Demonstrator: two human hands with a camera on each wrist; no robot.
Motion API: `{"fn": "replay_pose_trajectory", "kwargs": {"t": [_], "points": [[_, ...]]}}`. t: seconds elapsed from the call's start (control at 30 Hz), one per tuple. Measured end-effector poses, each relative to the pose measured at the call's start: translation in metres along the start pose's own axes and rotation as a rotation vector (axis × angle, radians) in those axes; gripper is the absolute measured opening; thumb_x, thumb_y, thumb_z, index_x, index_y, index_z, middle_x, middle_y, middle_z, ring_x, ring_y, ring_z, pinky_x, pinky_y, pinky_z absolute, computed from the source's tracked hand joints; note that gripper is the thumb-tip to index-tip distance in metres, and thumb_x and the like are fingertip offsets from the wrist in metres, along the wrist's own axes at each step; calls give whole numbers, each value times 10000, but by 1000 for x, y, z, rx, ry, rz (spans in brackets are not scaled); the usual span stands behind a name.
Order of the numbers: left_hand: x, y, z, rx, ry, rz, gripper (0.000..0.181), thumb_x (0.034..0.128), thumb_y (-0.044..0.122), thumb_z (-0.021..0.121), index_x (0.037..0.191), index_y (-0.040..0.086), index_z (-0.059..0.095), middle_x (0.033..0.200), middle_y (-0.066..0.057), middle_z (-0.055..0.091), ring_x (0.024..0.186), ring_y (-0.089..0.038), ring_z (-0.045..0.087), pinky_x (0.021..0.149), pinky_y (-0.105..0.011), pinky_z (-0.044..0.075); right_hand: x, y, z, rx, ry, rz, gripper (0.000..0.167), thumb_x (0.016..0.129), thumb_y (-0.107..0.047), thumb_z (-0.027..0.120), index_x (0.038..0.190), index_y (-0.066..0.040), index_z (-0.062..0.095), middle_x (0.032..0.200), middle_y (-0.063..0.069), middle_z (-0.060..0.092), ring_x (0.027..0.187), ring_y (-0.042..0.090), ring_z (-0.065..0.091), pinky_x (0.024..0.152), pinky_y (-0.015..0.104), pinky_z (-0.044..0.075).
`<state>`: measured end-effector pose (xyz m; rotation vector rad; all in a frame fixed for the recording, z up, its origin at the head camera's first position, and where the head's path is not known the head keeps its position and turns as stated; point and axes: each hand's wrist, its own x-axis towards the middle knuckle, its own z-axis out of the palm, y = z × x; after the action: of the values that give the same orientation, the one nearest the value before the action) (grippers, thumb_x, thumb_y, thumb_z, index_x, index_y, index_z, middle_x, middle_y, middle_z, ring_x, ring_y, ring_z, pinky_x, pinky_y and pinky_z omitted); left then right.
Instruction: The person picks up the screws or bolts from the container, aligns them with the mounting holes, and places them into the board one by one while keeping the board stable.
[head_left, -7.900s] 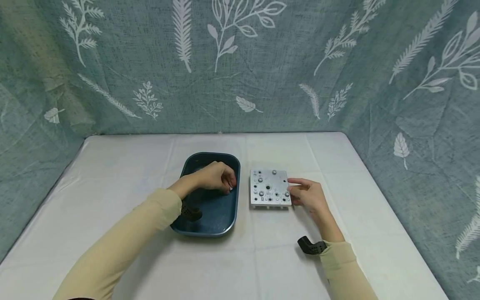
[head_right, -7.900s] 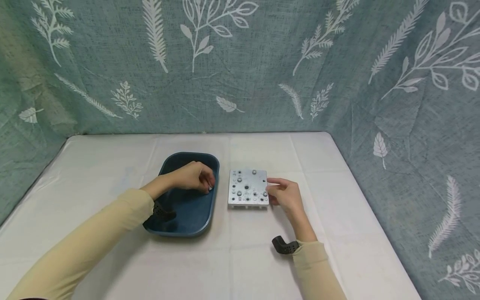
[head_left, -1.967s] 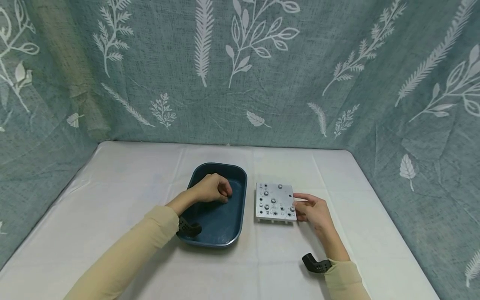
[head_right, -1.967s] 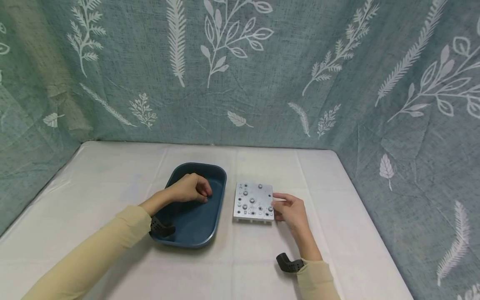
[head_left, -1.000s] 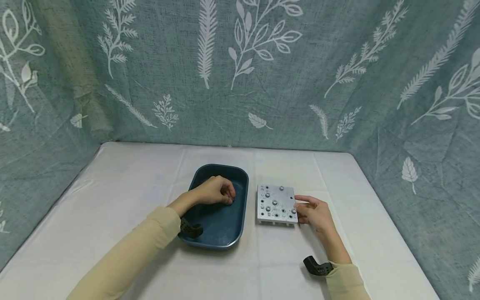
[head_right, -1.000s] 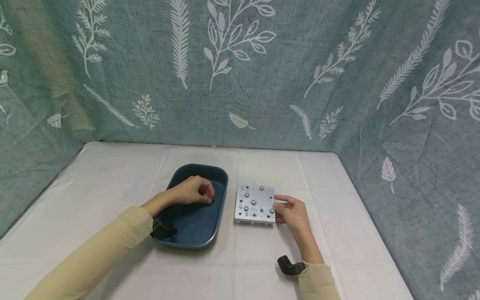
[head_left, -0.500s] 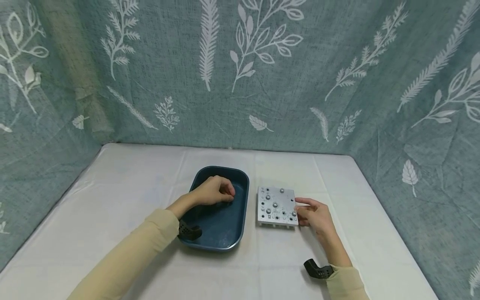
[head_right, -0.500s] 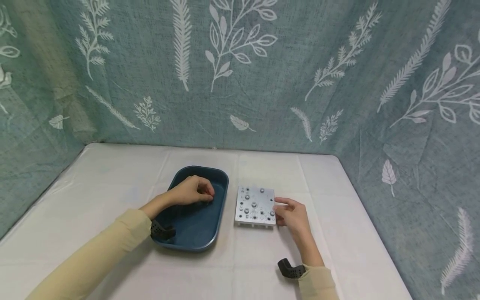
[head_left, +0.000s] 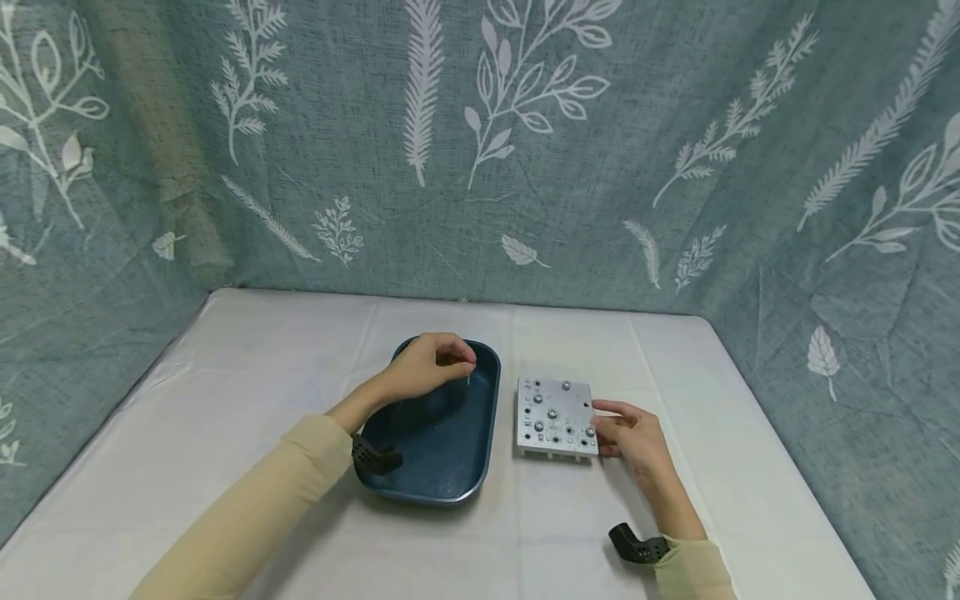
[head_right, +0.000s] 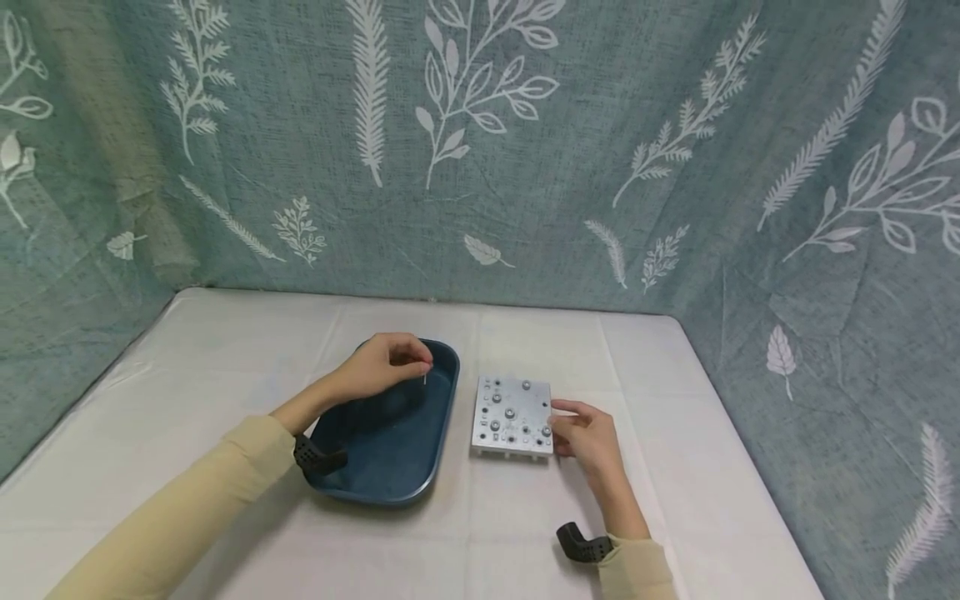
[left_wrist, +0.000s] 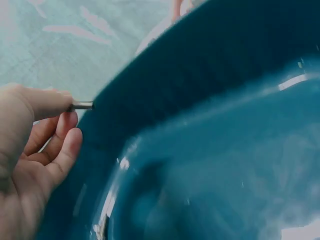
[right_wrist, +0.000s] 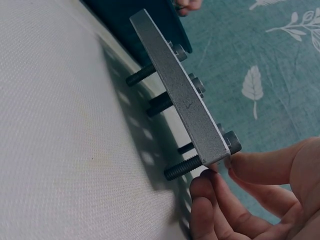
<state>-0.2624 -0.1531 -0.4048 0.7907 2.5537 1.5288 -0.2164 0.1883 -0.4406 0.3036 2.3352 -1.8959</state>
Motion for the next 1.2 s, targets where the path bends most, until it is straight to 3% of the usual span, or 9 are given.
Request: {"fn": "replay_pose_trajectory", "kwargs": {"t": [0.13,0.27,0.43,0.6,0.8,1.2], "points": [[4,8,7,-76,-7,20,152,968,96,644,1077,-4,679,1014,-119,688,905,-266,653,792,-365,529,-3,2,0,-8,4,14,318,901,6,672,1216,47,647,883,111,699,699,195,665,577,289,550],[9,16,20,-114,-14,25,118,963,83,647,1062,28,681,979,-80,683,912,-347,650,774,-365,537,-4,3,0,-12,3,17,321,903,1,673,1220,42,647,889,113,698,704,197,664,580,292,550],[16,23,37,-86,-21,39,69,943,78,674,1009,75,695,934,2,678,859,-219,653,769,-333,531,-3,4,1,-7,-4,18,325,907,-6,672,1228,35,644,910,119,700,716,199,667,587,294,552],[22,27,52,-77,-75,71,84,931,63,686,1012,42,691,951,9,687,886,-121,648,830,-284,523,-1,2,1,3,-9,20,332,908,-8,674,1235,30,641,925,124,702,720,197,667,592,295,553],[28,32,65,-52,-140,79,83,919,24,689,1001,17,679,988,-89,706,905,-104,654,828,-251,524,-2,1,-1,-6,-18,18,342,906,-14,679,1242,32,636,932,122,703,723,193,663,595,297,552],[43,40,103,-8,-243,148,77,901,-15,695,965,26,682,953,-75,705,862,-59,649,803,-208,509,-1,1,-3,-5,-18,12,351,900,-4,673,1245,47,630,912,117,707,722,185,664,594,287,553]]}}
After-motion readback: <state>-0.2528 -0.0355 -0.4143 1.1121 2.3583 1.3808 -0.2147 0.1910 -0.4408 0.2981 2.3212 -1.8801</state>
